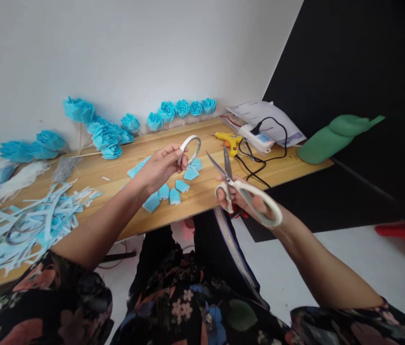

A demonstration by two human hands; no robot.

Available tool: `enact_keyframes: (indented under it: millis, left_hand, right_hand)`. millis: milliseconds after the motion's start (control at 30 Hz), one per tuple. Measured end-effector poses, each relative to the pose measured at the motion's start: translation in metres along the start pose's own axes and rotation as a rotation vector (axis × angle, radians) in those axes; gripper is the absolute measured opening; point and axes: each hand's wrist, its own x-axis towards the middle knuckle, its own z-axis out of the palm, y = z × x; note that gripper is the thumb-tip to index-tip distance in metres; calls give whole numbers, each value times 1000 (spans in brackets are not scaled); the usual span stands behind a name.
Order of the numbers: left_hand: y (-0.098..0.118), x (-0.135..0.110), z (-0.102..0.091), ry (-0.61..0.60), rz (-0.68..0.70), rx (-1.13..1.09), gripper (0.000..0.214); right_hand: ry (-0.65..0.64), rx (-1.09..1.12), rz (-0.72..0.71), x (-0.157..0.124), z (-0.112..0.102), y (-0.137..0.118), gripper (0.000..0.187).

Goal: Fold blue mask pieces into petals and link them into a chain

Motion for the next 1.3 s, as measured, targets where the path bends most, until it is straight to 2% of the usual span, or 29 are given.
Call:
enact_keyframes:
  millis: [133, 300, 600, 833, 933, 1100, 1200, 1300]
  left_hand:
    - [3, -10, -6, 19, 21, -88, 20]
    - [6, -22, -11, 23, -17, -38, 32]
    - [1, -39, -21, -135, 9, -56, 37]
    - [-13, -44, -31, -157, 60, 160, 42]
    - [-9, -46, -36, -190, 70, 202, 39]
    - [7, -53, -44, -298, 98, 295, 31]
    - [6, -51, -47, -231, 117, 432, 37]
    - [-1, -32, -48, -83, 166, 674, 37]
  right_hand:
    - [-106, -6, 42, 5, 11, 1, 74]
    - [-182, 36, 75, 17, 24, 2, 71]
    - [-211, 132, 98, 46, 42, 2, 61]
    - [-272, 266, 116, 61, 52, 7, 61]
    - [-279, 327, 157, 62, 54, 7, 54]
    - [-199, 388, 208, 63, 52, 10, 47]
    - [-151, 394, 235, 64, 50, 13, 47]
    - [-149, 361, 202, 64, 52, 17, 46]
